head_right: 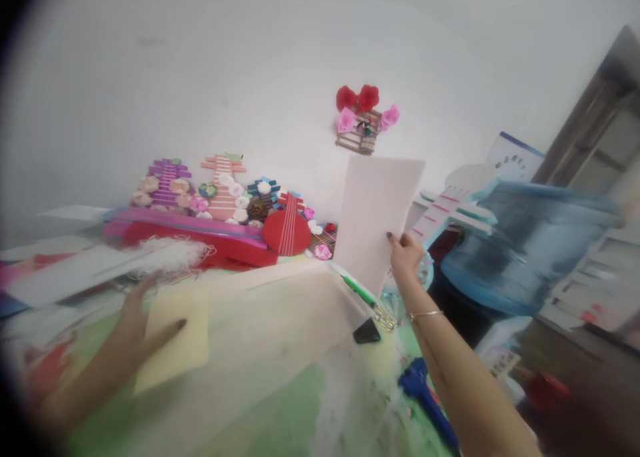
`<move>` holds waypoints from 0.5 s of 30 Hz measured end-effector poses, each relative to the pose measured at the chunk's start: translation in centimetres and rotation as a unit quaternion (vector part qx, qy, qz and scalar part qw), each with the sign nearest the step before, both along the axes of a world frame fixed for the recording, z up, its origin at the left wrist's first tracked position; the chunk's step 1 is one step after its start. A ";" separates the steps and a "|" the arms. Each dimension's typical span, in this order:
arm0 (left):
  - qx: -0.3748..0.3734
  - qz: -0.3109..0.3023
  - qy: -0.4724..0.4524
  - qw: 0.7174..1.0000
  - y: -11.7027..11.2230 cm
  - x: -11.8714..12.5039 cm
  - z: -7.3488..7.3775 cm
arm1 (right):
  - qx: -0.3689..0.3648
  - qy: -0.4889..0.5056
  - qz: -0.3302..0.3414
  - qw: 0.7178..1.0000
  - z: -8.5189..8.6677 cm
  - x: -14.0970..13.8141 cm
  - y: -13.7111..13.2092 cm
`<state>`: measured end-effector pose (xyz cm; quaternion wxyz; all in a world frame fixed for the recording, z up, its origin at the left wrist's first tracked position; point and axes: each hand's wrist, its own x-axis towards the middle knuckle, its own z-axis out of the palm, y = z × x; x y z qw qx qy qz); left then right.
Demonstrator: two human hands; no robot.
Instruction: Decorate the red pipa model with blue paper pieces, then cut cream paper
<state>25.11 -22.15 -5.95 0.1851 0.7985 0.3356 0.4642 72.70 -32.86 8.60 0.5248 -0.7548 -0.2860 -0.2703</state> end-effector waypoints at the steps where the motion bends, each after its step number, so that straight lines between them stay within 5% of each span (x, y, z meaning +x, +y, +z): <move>1: 0.013 -0.002 0.012 1.000 0.1 -0.2 -0.1 | 0.003 -0.020 0.016 1.000 0.0 -1.4 -0.6; 5: 0.025 0.006 0.026 0.999 -0.1 -0.9 0.3 | -0.007 -0.242 0.155 0.958 -1.8 -8.0 -5.1; 9: 0.119 0.063 0.034 0.990 0.3 -1.7 1.2 | -0.124 -0.445 0.311 0.830 -6.3 -13.7 -11.4; 12: 0.182 0.075 0.099 0.975 0.5 -2.6 1.3 | -0.220 -0.486 0.354 0.768 -9.5 -16.2 -15.5; 15: 0.248 0.033 0.185 0.950 -0.4 -3.6 1.0 | -0.260 -0.511 0.351 0.740 -11.2 -17.9 -18.5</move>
